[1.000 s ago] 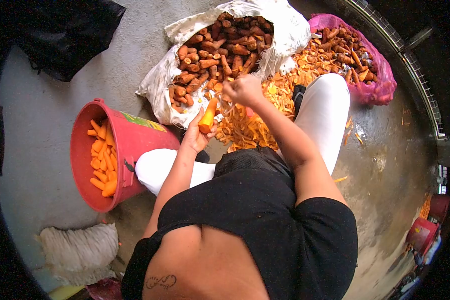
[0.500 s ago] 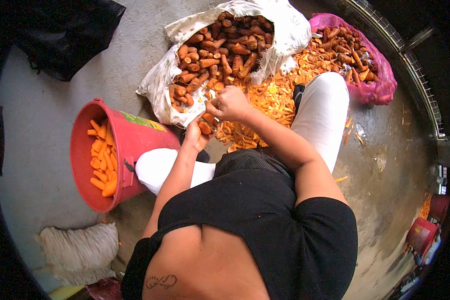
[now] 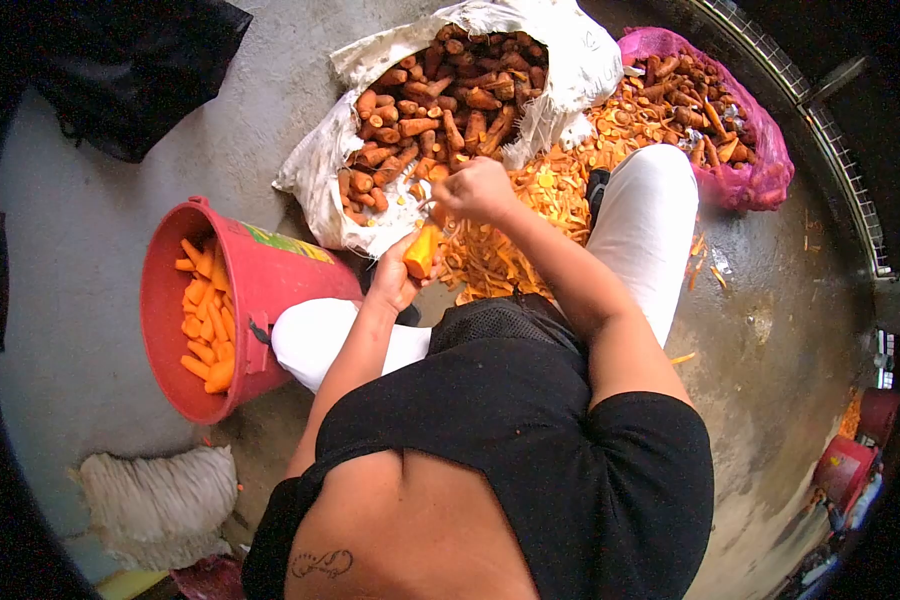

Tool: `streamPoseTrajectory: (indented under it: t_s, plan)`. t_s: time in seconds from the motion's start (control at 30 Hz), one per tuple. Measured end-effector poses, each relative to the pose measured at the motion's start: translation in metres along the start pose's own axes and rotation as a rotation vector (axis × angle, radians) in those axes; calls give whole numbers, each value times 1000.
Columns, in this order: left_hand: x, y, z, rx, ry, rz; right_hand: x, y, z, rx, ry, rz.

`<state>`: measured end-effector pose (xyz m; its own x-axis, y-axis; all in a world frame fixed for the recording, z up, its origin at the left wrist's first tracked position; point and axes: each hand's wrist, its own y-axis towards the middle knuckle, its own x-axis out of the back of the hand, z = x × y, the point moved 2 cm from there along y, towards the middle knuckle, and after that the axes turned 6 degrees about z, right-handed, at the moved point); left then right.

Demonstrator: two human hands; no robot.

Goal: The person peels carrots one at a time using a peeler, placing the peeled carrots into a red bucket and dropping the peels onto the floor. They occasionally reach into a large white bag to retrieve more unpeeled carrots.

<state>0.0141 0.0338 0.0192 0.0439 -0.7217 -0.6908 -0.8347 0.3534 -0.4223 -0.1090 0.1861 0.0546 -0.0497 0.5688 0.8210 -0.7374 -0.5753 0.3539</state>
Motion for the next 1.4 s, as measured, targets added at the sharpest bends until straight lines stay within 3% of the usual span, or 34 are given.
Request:
streamPoseTrajectory:
  t_s: [0.13,0.17,0.23,0.3,0.4,0.5,0.6,0.7,0.73,0.9,0.97,1.03,1.17,1.27,1.3,1.33,1.4]
  plan:
    - [-14,-2,-1,21,20,51,-1,0,-41,-191,-104,-26]
    - [-15,-1,-1,23,28,58,-6,2,-64,-346,-97,187]
    - [-10,-2,-2,36,-47,127,1,-6,-98,-579,-279,151]
    - [-8,-5,-7,38,-103,189,12,-21,-128,-844,-125,159]
    - [-14,-6,-17,34,-185,247,-13,-44,-159,-994,-203,110]
    - [-37,-16,-26,20,-303,229,-34,-64,-157,-990,-27,392]
    - [-33,-14,-25,-37,-310,414,-59,-86,-169,-995,-5,576]
    - [-38,-16,-28,-88,-209,266,-57,-93,-162,-942,43,726]
    - [-36,-15,-27,-83,-208,299,-53,-93,-159,-918,70,781]
    - [-32,-21,-38,-150,-203,342,-50,-94,-148,-828,63,814]
    - [-21,-33,-55,-294,-419,402,-52,-98,-153,-809,53,824]
    - [-21,-60,-102,-469,-655,612,-53,-101,-154,-799,89,845]
    - [-37,-126,-193,-1050,-739,1103,-61,-107,-169,-903,57,965]
    - [-17,-116,-205,-1070,-760,1059,-57,-107,-163,-884,96,971]
    - [-11,-100,-197,-1039,-751,912,-53,-105,-163,-880,105,969]
    - [-9,-84,-187,-957,-685,818,-53,-103,-159,-920,105,967]
    - [-10,-56,-177,-809,-598,827,-52,-105,-158,-909,141,934]
